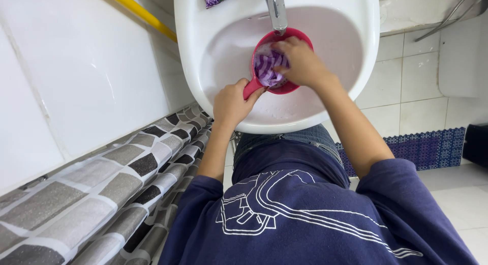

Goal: The person washes a purple cloth in a bathroom sink using a red scoop to pour soapy water. They scrub the cloth, rinse it under the running tap, and wring it out repeatedly. A packet of Calla detergent is visible on the sink edge.

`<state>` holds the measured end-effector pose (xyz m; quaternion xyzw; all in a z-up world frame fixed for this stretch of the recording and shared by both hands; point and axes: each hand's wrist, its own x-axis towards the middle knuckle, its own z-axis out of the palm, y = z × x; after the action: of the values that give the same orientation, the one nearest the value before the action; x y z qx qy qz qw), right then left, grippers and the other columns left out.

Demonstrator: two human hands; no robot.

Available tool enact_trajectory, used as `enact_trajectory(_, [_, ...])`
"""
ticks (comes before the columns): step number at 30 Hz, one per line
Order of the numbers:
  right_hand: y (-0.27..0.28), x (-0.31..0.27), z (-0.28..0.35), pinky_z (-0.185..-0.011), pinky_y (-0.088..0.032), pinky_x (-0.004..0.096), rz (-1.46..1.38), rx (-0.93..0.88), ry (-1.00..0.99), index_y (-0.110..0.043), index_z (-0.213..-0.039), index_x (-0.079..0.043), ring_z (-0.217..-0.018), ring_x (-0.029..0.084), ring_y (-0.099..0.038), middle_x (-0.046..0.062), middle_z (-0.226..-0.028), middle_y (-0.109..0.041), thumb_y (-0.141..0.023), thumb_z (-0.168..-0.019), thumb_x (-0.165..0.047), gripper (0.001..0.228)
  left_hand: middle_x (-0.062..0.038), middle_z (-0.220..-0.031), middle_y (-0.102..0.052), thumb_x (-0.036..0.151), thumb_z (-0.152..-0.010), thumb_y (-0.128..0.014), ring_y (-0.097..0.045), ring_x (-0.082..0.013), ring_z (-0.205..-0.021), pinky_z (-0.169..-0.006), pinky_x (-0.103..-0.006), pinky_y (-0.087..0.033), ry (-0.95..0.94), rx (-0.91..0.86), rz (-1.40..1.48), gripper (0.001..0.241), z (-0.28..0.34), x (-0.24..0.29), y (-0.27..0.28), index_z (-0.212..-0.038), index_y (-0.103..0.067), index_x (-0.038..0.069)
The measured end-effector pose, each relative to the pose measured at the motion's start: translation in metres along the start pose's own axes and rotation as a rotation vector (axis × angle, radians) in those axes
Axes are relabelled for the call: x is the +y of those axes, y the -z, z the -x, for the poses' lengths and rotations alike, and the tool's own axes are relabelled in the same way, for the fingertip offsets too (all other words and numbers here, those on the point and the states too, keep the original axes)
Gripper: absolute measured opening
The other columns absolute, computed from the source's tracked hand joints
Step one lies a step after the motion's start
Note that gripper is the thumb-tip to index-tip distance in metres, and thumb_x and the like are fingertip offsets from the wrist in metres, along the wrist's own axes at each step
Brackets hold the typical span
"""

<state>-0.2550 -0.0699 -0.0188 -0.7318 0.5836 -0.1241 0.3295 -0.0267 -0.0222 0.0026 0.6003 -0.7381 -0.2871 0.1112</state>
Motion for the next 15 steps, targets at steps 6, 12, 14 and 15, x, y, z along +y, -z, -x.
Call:
enact_trajectory(6, [-0.051, 0.017, -0.013, -0.102, -0.05, 0.051, 0.145, -0.256, -0.035, -0.06, -0.134, -0.017, -0.125, 0.048, -0.056, 0.027, -0.13, -0.056, -0.087, -0.07, -0.024, 0.071, -0.017, -0.065, -0.068, 0.059, -0.083, -0.074, -0.067, -0.0399, -0.062, -0.055, -0.0503, -0.051, 0.062, 0.033, 0.052, 0.05, 0.011, -0.003, -0.006, -0.086, -0.071, 0.009])
enact_trajectory(12, [-0.065, 0.018, -0.015, -0.098, -0.049, 0.052, 0.286, 0.037, 0.052, -0.058, -0.135, -0.013, -0.12, 0.05, -0.055, 0.028, -0.129, -0.058, -0.089, -0.064, -0.024, 0.079, -0.017, -0.065, -0.068, 0.06, -0.088, -0.071, -0.068, -0.0392, -0.064, -0.057, -0.0499, -0.051, 0.068, 0.013, 0.049, 0.052, 0.008, 0.001, -0.02, -0.087, -0.069, 0.008])
enact_trajectory(14, [-0.075, 0.031, -0.022, -0.098, -0.049, 0.052, 0.215, -0.041, 0.048, -0.058, -0.135, -0.013, -0.119, 0.049, -0.056, 0.028, -0.127, -0.059, -0.089, -0.064, -0.024, 0.078, -0.016, -0.065, -0.068, 0.06, -0.087, -0.072, -0.068, -0.039, -0.064, -0.055, -0.0497, -0.051, 0.062, 0.034, 0.041, 0.052, 0.01, 0.001, -0.018, -0.087, -0.069, 0.008])
enact_trajectory(15, [-0.079, 0.039, -0.026, -0.098, -0.048, 0.051, 0.142, -0.119, 0.043, -0.058, -0.134, -0.013, -0.118, 0.049, -0.056, 0.028, -0.126, -0.06, -0.089, -0.064, -0.024, 0.077, -0.016, -0.065, -0.067, 0.06, -0.086, -0.072, -0.068, -0.0388, -0.063, -0.054, -0.0495, -0.051, 0.057, 0.054, 0.032, 0.052, 0.01, 0.001, -0.017, -0.087, -0.069, 0.009])
